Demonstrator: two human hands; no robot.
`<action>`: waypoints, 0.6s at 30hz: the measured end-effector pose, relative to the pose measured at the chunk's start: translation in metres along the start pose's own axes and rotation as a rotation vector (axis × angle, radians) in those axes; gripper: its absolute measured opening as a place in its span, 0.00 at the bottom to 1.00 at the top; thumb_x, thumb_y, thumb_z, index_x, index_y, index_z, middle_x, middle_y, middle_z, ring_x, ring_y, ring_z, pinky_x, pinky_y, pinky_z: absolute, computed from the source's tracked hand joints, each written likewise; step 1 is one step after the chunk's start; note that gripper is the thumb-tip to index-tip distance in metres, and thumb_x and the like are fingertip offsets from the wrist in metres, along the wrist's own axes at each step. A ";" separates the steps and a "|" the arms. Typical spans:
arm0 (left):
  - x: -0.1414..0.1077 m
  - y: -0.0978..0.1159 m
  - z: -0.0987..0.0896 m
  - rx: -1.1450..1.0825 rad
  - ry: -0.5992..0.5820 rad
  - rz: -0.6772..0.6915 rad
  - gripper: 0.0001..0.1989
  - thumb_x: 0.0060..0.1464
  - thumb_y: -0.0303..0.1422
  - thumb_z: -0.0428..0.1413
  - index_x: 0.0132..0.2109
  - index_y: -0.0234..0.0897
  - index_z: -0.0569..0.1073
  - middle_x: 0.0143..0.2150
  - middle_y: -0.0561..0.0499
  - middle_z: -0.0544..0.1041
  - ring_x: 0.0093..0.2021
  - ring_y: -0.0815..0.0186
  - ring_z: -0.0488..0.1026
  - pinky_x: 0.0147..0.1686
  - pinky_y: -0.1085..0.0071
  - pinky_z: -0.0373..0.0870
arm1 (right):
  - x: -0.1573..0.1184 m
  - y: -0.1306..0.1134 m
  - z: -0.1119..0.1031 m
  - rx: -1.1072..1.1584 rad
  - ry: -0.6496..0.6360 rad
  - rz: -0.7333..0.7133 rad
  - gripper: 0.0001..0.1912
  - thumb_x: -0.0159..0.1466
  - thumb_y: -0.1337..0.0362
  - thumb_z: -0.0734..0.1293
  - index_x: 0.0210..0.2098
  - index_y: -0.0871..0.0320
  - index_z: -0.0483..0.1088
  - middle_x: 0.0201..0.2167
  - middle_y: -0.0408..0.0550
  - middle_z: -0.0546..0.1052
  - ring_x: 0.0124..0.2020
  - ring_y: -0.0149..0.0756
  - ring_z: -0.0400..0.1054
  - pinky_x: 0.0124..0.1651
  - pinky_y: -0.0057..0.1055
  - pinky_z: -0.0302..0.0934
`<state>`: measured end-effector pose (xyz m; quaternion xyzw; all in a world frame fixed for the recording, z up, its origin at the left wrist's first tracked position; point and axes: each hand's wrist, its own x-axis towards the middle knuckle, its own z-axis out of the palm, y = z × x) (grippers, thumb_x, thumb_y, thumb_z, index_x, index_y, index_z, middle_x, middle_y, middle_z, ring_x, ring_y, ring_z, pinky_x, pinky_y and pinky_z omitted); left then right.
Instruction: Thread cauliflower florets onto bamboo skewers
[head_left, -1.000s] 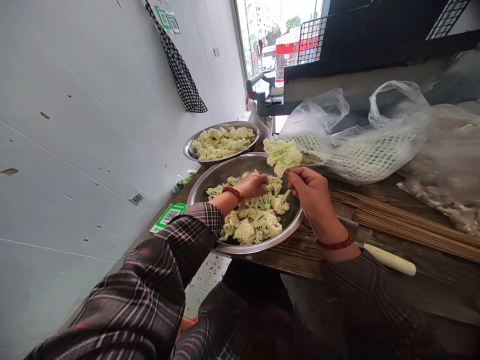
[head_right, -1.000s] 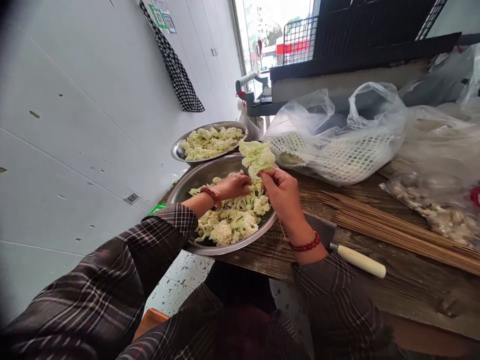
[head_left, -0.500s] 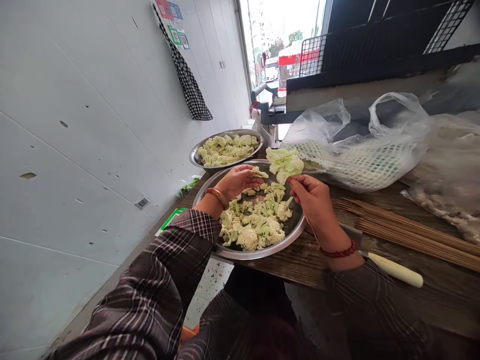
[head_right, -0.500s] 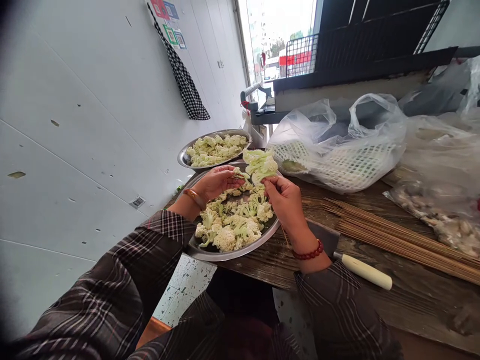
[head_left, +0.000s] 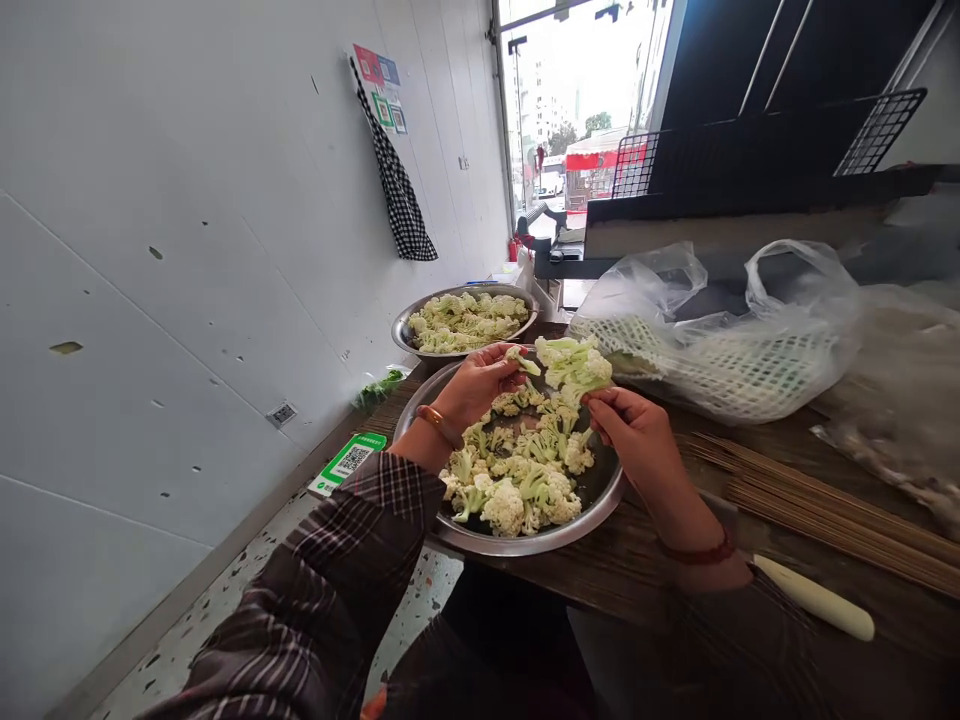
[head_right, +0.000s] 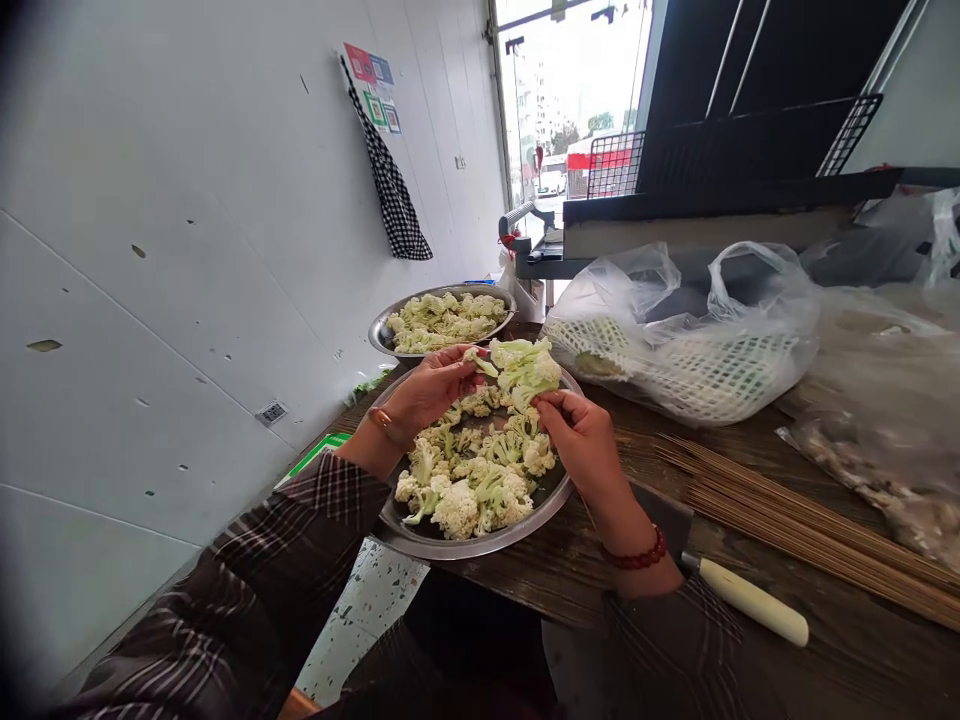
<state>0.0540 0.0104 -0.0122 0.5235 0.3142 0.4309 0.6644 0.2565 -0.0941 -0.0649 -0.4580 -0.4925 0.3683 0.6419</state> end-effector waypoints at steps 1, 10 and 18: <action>0.000 0.001 -0.001 0.001 0.009 0.007 0.11 0.52 0.27 0.66 0.43 0.30 0.77 0.32 0.50 0.78 0.31 0.72 0.77 0.31 0.77 0.71 | 0.000 -0.001 0.000 -0.027 -0.018 -0.003 0.14 0.60 0.53 0.71 0.33 0.59 0.78 0.21 0.41 0.71 0.21 0.28 0.59 0.24 0.26 0.53; -0.004 0.012 -0.005 -0.051 0.039 0.081 0.21 0.50 0.30 0.67 0.51 0.33 0.73 0.33 0.51 0.79 0.29 0.72 0.75 0.31 0.74 0.71 | -0.007 -0.008 -0.002 -0.231 -0.209 -0.027 0.12 0.62 0.56 0.69 0.34 0.57 0.80 0.26 0.44 0.77 0.25 0.32 0.67 0.28 0.29 0.61; -0.005 0.010 -0.007 0.026 0.055 0.139 0.18 0.48 0.33 0.69 0.39 0.34 0.69 0.29 0.56 0.74 0.29 0.72 0.75 0.28 0.76 0.64 | -0.010 -0.011 -0.003 -0.326 -0.259 -0.056 0.11 0.64 0.57 0.68 0.34 0.57 0.79 0.26 0.44 0.77 0.25 0.34 0.69 0.29 0.29 0.62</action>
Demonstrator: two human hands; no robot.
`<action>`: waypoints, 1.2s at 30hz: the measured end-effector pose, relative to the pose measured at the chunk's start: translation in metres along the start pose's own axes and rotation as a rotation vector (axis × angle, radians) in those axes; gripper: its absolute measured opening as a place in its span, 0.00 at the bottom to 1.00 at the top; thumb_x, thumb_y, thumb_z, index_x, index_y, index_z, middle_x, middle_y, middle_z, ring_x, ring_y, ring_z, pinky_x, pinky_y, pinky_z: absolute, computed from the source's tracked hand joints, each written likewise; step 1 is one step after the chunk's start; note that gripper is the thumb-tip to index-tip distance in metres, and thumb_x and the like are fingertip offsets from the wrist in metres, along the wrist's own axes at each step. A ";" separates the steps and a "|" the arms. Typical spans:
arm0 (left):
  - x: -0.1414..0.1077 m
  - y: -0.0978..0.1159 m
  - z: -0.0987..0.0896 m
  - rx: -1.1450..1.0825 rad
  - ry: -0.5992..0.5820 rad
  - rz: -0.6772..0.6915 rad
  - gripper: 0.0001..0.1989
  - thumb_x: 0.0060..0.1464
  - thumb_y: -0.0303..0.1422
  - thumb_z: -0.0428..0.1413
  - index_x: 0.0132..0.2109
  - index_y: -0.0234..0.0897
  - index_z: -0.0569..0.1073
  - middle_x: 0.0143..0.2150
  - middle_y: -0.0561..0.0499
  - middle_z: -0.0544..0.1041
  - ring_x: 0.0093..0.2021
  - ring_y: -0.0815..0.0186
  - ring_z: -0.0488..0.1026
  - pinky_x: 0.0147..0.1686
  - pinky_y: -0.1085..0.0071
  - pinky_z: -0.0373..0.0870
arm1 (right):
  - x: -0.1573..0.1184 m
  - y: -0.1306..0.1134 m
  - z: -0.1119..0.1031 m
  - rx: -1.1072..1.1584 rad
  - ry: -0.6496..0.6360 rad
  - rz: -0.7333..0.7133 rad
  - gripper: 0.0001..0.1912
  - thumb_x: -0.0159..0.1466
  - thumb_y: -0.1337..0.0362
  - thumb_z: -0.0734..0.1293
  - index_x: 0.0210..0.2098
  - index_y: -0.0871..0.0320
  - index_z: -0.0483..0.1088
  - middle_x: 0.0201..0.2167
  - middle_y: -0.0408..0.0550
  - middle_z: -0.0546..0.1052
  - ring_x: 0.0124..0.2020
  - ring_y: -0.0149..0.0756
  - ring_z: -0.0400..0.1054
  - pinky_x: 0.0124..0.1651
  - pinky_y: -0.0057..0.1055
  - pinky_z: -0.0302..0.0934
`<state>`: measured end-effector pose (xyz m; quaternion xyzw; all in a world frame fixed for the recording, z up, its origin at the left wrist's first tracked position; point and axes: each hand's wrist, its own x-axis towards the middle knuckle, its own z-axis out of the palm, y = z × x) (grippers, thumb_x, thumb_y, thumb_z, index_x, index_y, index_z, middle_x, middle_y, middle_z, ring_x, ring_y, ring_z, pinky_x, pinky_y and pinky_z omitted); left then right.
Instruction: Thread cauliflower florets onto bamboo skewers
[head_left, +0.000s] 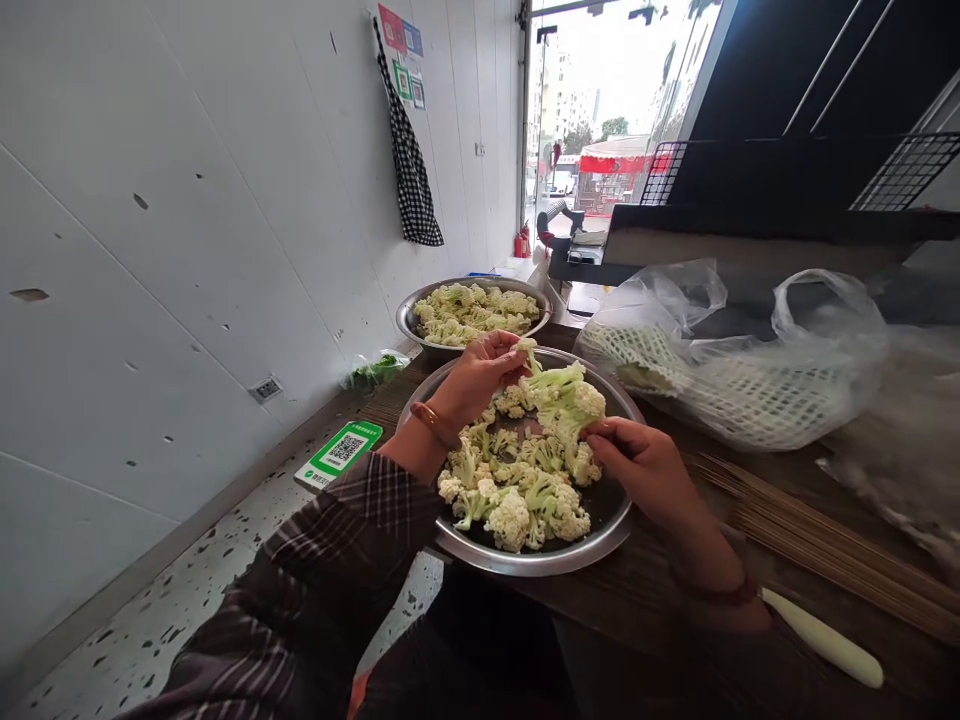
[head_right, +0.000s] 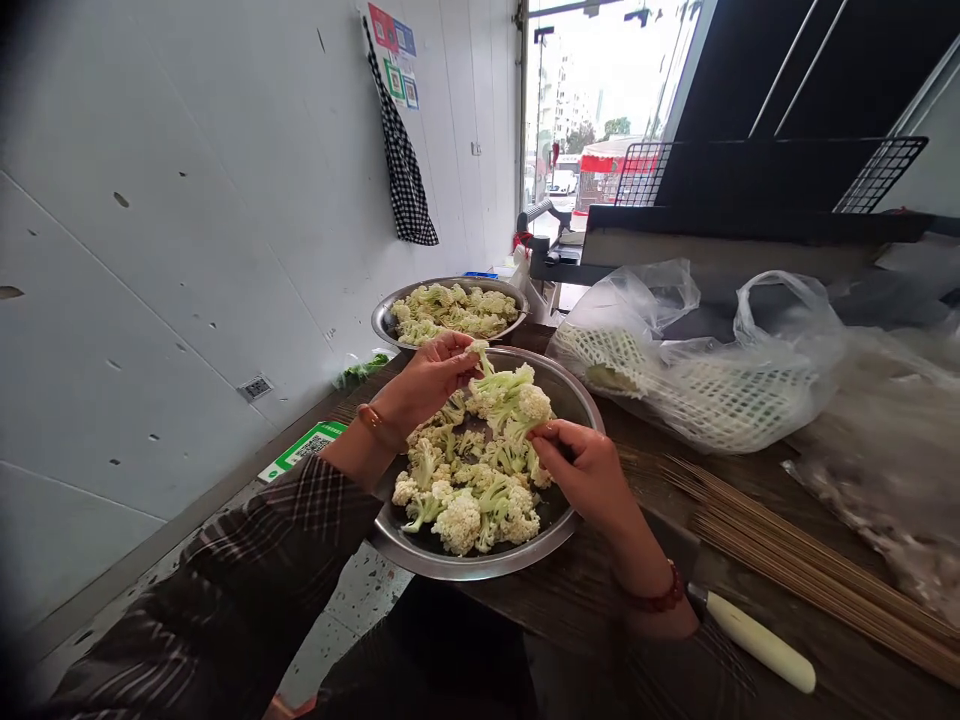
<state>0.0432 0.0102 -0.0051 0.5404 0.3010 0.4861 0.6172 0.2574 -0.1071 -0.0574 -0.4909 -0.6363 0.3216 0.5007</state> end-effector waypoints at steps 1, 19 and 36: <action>-0.001 0.000 0.000 0.007 -0.013 0.007 0.17 0.48 0.33 0.69 0.40 0.34 0.71 0.28 0.56 0.74 0.29 0.73 0.74 0.28 0.76 0.63 | 0.000 0.000 0.000 -0.011 -0.001 -0.005 0.11 0.64 0.57 0.68 0.34 0.57 0.79 0.26 0.44 0.77 0.26 0.34 0.69 0.29 0.30 0.62; -0.007 0.002 0.007 0.029 -0.088 0.003 0.19 0.49 0.28 0.67 0.48 0.34 0.73 0.39 0.47 0.81 0.44 0.65 0.78 0.33 0.75 0.67 | 0.000 0.003 0.003 -0.001 0.043 0.023 0.11 0.64 0.57 0.68 0.36 0.56 0.80 0.27 0.45 0.78 0.27 0.35 0.70 0.29 0.30 0.62; -0.007 -0.002 0.004 0.091 -0.023 -0.049 0.20 0.42 0.43 0.72 0.37 0.33 0.80 0.32 0.50 0.78 0.31 0.73 0.70 0.29 0.75 0.65 | 0.000 0.005 0.004 -0.045 0.083 -0.011 0.12 0.64 0.57 0.68 0.35 0.57 0.80 0.30 0.47 0.81 0.29 0.36 0.71 0.32 0.30 0.64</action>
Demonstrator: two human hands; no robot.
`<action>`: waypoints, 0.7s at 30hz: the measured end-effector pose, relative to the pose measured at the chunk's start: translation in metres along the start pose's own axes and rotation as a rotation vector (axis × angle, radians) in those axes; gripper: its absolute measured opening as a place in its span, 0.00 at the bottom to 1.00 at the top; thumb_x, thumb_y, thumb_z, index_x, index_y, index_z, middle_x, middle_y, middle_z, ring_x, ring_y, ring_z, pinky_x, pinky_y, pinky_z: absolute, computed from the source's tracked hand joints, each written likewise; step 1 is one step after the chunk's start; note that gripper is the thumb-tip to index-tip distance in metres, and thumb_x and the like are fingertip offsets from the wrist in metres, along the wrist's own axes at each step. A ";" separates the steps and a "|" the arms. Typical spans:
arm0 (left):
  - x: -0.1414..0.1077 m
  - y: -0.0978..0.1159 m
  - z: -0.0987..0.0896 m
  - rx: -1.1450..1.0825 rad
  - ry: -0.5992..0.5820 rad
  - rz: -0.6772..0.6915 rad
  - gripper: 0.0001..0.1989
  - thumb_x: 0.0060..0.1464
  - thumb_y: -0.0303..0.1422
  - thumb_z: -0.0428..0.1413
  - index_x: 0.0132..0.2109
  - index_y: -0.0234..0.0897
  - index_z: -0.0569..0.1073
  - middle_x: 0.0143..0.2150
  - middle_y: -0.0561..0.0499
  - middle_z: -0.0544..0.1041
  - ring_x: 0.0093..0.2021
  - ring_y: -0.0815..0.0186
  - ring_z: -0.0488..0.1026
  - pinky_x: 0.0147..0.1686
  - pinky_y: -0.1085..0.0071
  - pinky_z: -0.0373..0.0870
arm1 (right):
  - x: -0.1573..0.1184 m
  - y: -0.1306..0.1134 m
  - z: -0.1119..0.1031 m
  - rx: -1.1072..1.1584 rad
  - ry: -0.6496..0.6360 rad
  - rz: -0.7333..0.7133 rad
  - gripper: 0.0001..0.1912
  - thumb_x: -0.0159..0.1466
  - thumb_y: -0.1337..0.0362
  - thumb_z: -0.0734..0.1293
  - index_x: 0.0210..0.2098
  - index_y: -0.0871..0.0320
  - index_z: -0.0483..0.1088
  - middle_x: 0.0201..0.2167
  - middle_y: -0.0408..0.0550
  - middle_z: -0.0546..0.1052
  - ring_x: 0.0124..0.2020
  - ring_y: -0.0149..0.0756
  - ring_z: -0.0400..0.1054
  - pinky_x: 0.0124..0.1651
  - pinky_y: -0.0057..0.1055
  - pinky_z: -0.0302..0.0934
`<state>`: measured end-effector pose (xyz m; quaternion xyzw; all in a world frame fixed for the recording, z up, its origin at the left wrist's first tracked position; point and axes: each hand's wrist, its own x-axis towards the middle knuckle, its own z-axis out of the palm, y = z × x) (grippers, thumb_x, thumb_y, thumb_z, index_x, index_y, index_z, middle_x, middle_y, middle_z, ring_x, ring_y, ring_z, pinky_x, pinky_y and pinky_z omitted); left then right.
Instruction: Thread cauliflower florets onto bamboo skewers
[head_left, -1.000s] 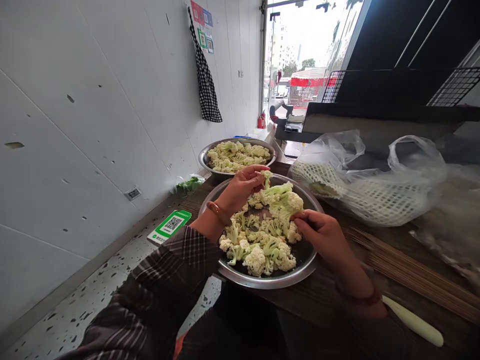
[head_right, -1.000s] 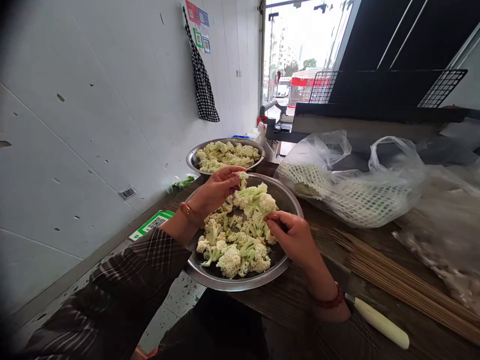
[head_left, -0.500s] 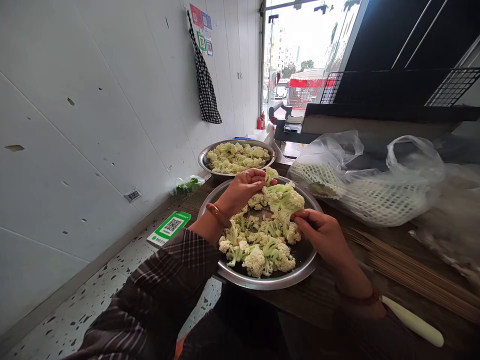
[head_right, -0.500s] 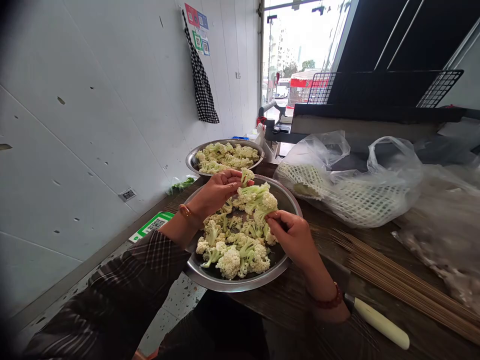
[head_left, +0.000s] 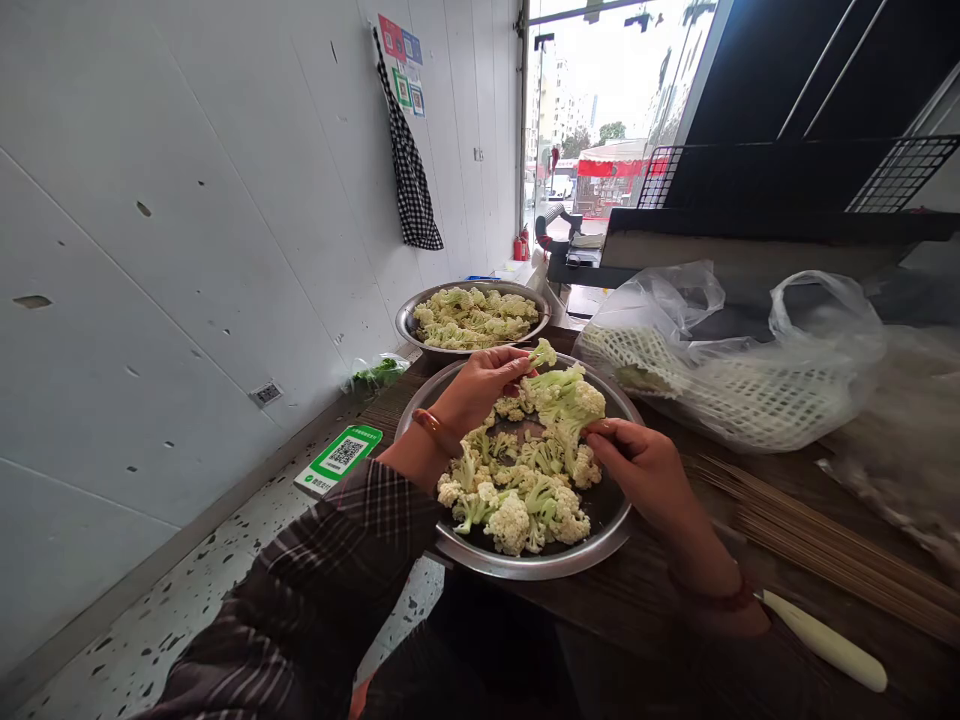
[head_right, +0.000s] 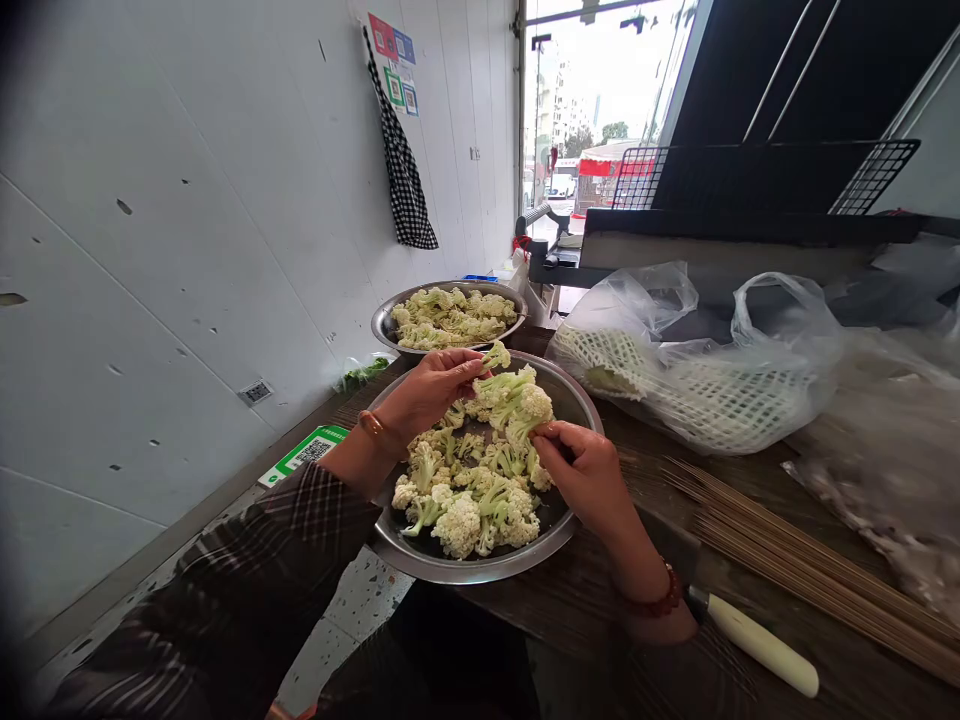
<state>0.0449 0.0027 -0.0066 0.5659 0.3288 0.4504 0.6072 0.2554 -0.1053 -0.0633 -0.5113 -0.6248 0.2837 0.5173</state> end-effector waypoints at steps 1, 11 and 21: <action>0.000 0.001 0.000 -0.001 -0.003 0.000 0.20 0.41 0.43 0.72 0.36 0.32 0.80 0.32 0.51 0.77 0.30 0.73 0.69 0.29 0.75 0.64 | 0.000 0.000 0.000 -0.003 0.004 -0.006 0.12 0.64 0.57 0.68 0.35 0.57 0.80 0.30 0.47 0.81 0.29 0.36 0.72 0.32 0.30 0.64; 0.001 0.000 0.000 0.010 0.002 0.019 0.17 0.44 0.41 0.70 0.36 0.32 0.80 0.30 0.51 0.76 0.28 0.74 0.66 0.29 0.73 0.60 | -0.001 0.003 0.002 -0.039 0.036 -0.062 0.11 0.64 0.58 0.68 0.37 0.57 0.81 0.35 0.48 0.83 0.34 0.39 0.76 0.37 0.32 0.67; 0.000 0.000 0.001 -0.016 0.004 0.031 0.16 0.44 0.41 0.70 0.35 0.32 0.80 0.31 0.50 0.77 0.28 0.75 0.65 0.29 0.73 0.60 | -0.001 0.000 0.004 -0.040 0.048 -0.066 0.11 0.64 0.58 0.68 0.36 0.56 0.81 0.36 0.48 0.84 0.35 0.40 0.77 0.39 0.34 0.70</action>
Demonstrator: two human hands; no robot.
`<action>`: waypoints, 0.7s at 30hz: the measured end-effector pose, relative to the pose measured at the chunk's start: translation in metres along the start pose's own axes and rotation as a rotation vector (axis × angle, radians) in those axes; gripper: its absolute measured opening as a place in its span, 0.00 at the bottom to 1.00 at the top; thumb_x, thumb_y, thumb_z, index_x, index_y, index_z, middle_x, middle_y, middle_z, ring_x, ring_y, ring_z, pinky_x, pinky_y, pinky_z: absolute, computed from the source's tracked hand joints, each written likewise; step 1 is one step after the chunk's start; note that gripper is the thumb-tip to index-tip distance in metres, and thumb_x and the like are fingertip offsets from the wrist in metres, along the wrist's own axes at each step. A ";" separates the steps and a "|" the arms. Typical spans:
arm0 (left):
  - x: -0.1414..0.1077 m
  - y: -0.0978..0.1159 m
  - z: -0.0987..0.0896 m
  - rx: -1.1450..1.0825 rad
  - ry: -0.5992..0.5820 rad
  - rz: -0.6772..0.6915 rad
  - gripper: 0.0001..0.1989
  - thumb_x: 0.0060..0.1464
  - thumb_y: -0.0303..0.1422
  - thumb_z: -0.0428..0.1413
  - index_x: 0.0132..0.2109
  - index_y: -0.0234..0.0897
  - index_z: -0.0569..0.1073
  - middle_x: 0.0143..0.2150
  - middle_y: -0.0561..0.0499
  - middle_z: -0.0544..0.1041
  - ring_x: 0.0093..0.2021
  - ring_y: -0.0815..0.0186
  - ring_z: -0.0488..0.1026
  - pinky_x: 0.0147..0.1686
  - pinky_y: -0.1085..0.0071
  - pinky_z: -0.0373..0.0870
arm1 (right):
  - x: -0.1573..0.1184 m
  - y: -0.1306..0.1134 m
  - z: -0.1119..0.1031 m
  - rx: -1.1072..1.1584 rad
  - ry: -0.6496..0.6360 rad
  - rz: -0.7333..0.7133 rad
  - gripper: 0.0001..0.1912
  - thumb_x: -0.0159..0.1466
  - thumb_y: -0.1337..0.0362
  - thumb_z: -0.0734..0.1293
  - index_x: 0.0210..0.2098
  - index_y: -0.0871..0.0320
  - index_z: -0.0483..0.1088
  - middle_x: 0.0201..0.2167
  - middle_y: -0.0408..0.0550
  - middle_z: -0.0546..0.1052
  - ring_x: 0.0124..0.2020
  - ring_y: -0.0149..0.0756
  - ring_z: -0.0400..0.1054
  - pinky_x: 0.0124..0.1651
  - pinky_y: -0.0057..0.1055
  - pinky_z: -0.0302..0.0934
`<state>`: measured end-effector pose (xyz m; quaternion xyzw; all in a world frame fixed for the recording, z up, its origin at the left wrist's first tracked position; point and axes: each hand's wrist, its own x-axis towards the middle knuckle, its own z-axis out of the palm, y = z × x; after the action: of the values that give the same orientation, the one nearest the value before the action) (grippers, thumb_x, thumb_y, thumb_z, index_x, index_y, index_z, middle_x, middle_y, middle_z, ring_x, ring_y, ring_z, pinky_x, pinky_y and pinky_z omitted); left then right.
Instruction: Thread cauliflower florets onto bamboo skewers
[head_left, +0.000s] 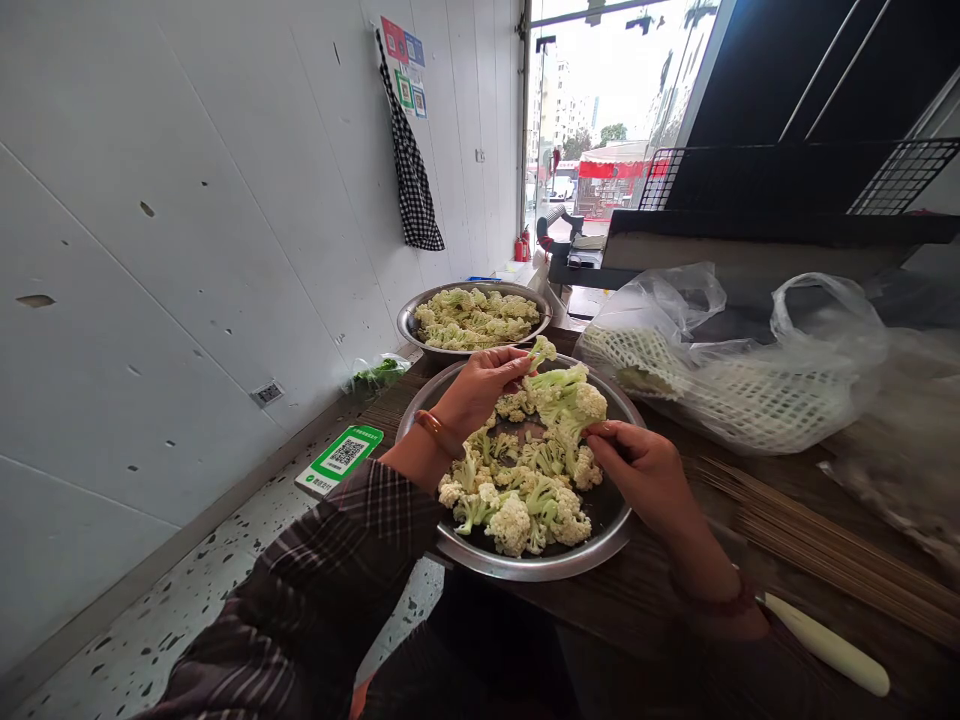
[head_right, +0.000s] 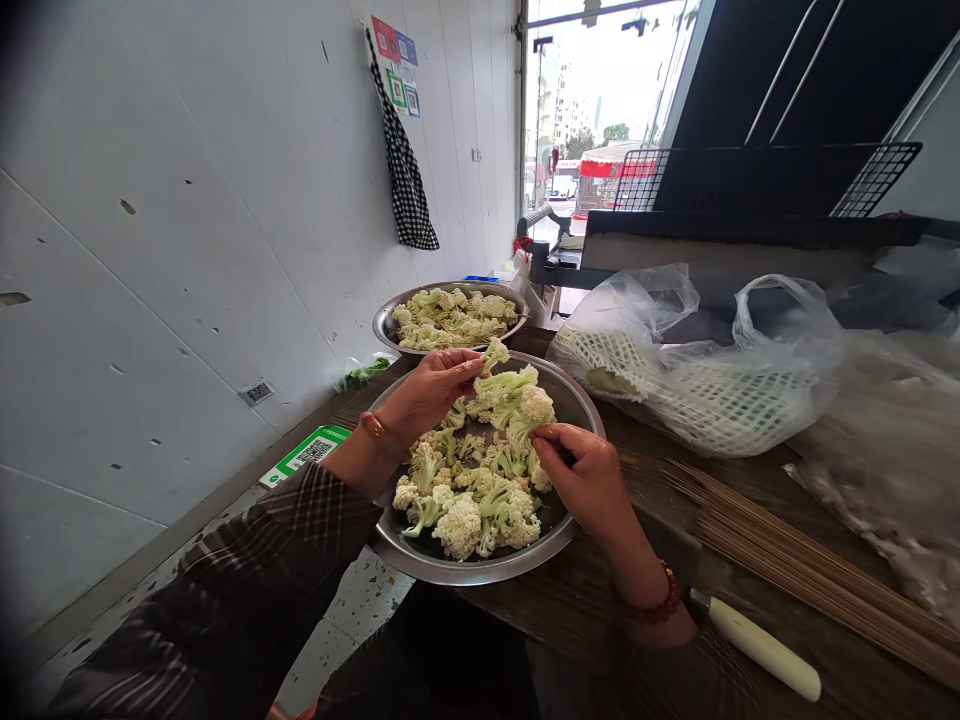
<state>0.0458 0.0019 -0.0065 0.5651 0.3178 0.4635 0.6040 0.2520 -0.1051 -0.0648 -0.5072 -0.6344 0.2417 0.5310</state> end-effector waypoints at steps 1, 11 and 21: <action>0.000 0.000 0.000 0.001 0.002 0.000 0.16 0.44 0.40 0.70 0.34 0.32 0.80 0.31 0.50 0.77 0.28 0.74 0.65 0.29 0.73 0.60 | 0.000 -0.001 0.000 0.001 0.006 0.003 0.11 0.64 0.58 0.68 0.36 0.56 0.81 0.36 0.48 0.84 0.36 0.41 0.77 0.40 0.34 0.70; 0.000 0.001 -0.001 -0.010 0.018 -0.007 0.15 0.45 0.39 0.70 0.35 0.33 0.80 0.32 0.50 0.78 0.28 0.74 0.66 0.30 0.73 0.61 | 0.000 -0.004 0.000 -0.006 0.020 0.002 0.10 0.63 0.58 0.68 0.35 0.56 0.81 0.35 0.48 0.84 0.33 0.40 0.77 0.38 0.34 0.70; 0.000 -0.001 -0.004 0.037 -0.003 0.004 0.15 0.44 0.41 0.70 0.34 0.33 0.80 0.31 0.52 0.75 0.28 0.75 0.65 0.29 0.72 0.60 | 0.000 -0.005 0.000 -0.035 0.024 -0.043 0.10 0.63 0.59 0.68 0.34 0.56 0.81 0.35 0.48 0.84 0.34 0.41 0.78 0.40 0.35 0.71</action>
<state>0.0429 0.0037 -0.0080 0.5774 0.3242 0.4579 0.5931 0.2506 -0.1071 -0.0607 -0.5055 -0.6429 0.2127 0.5347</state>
